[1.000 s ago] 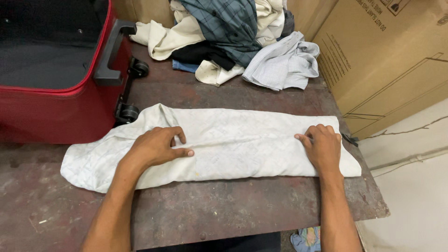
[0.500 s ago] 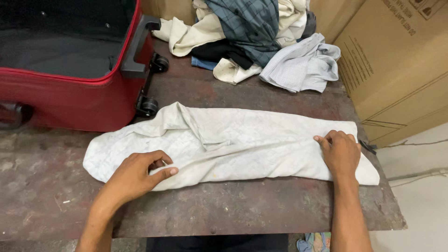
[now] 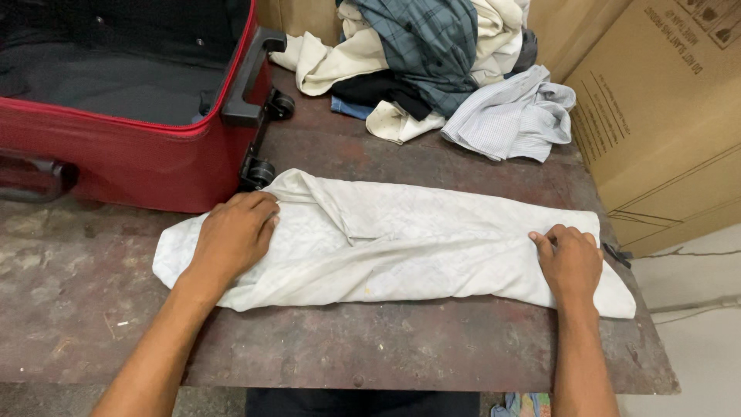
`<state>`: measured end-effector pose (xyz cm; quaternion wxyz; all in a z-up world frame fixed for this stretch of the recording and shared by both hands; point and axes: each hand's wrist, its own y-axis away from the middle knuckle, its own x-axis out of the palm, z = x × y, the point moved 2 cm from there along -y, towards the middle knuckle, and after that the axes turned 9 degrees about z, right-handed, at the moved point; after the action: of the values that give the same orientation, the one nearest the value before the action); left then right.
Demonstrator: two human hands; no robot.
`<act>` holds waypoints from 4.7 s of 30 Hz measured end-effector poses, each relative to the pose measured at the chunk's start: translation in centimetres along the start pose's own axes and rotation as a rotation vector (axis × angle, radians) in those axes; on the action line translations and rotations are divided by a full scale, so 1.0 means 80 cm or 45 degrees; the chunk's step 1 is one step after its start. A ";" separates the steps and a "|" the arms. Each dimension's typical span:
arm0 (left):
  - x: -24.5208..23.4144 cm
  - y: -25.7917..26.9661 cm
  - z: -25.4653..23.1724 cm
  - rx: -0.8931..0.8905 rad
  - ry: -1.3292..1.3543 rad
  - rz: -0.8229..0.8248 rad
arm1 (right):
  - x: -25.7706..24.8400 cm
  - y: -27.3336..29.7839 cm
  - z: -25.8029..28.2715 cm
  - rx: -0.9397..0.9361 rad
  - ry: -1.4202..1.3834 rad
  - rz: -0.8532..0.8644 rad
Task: The person folds a white shirt and a blue plaid shirt on a table. They smooth and fold each shirt into a compact rectangle, then place the white shirt into an open red suitcase. The blue shirt is folded similarly and set aside.
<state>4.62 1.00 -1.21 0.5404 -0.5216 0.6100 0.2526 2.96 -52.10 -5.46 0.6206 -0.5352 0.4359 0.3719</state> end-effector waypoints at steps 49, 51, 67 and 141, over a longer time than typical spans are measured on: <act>0.066 -0.097 -0.070 -0.091 0.249 -0.312 | 0.016 -0.002 -0.010 -0.026 -0.112 -0.031; 0.062 -0.097 -0.074 -0.104 -0.179 -0.442 | 0.018 -0.002 -0.011 -0.019 -0.129 -0.044; 0.060 -0.082 -0.145 0.182 0.245 0.122 | 0.017 -0.002 -0.011 -0.017 -0.142 -0.043; 0.109 -0.105 -0.123 0.101 -0.070 0.511 | -0.053 0.044 0.086 -0.485 -0.510 0.000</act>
<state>9.49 -13.52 -4.31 0.5157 -0.3611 0.6961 0.3450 -0.80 -44.77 -2.37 0.5826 -0.5580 0.2268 0.5456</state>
